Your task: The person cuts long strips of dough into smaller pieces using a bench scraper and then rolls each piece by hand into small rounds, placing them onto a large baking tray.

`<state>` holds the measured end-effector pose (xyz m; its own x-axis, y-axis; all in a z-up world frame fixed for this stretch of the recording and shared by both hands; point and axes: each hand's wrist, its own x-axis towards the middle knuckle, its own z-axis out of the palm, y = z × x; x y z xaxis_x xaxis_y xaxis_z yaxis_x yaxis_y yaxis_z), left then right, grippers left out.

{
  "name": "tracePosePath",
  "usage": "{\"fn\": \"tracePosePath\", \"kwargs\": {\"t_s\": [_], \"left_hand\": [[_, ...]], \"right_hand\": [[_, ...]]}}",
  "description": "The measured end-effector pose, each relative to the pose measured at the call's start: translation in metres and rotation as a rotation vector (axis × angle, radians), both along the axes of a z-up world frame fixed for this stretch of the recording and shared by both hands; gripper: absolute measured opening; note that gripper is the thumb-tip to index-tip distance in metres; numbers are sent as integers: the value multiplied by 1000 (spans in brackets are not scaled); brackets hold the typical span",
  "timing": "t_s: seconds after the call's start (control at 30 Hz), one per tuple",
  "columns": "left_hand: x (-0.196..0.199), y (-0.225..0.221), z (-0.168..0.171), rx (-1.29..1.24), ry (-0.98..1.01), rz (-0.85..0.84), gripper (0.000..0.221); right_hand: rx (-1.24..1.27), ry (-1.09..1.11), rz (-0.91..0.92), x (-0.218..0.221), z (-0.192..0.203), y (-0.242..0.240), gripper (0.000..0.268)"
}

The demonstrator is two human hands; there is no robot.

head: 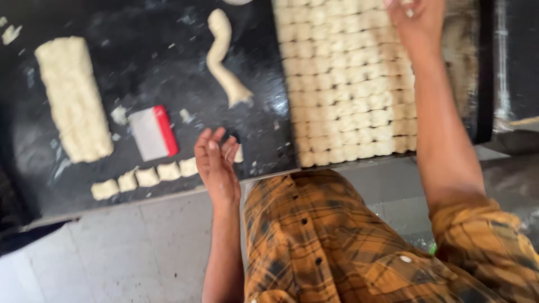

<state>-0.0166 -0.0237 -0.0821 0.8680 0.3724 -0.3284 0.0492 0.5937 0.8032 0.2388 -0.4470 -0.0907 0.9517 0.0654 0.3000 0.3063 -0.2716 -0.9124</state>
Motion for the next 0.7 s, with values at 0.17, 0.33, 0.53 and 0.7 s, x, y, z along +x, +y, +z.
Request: {"fn": "tracePosePath", "kwargs": {"t_s": [0.17, 0.33, 0.53, 0.7], "left_hand": [[-3, 39, 6, 48, -30, 289, 32], [-19, 66, -8, 91, -31, 189, 31], [-40, 66, -45, 230, -6, -313, 42], [-31, 73, -64, -113, 72, -388, 29]], "right_hand": [[-216, 405, 642, -138, -14, 227, 36], [-662, 94, 520, -203, -28, 321, 23], [-73, 692, 490, -209, 6, 319, 29], [-239, 448, 316, -190, 8, 321, 21]]}}
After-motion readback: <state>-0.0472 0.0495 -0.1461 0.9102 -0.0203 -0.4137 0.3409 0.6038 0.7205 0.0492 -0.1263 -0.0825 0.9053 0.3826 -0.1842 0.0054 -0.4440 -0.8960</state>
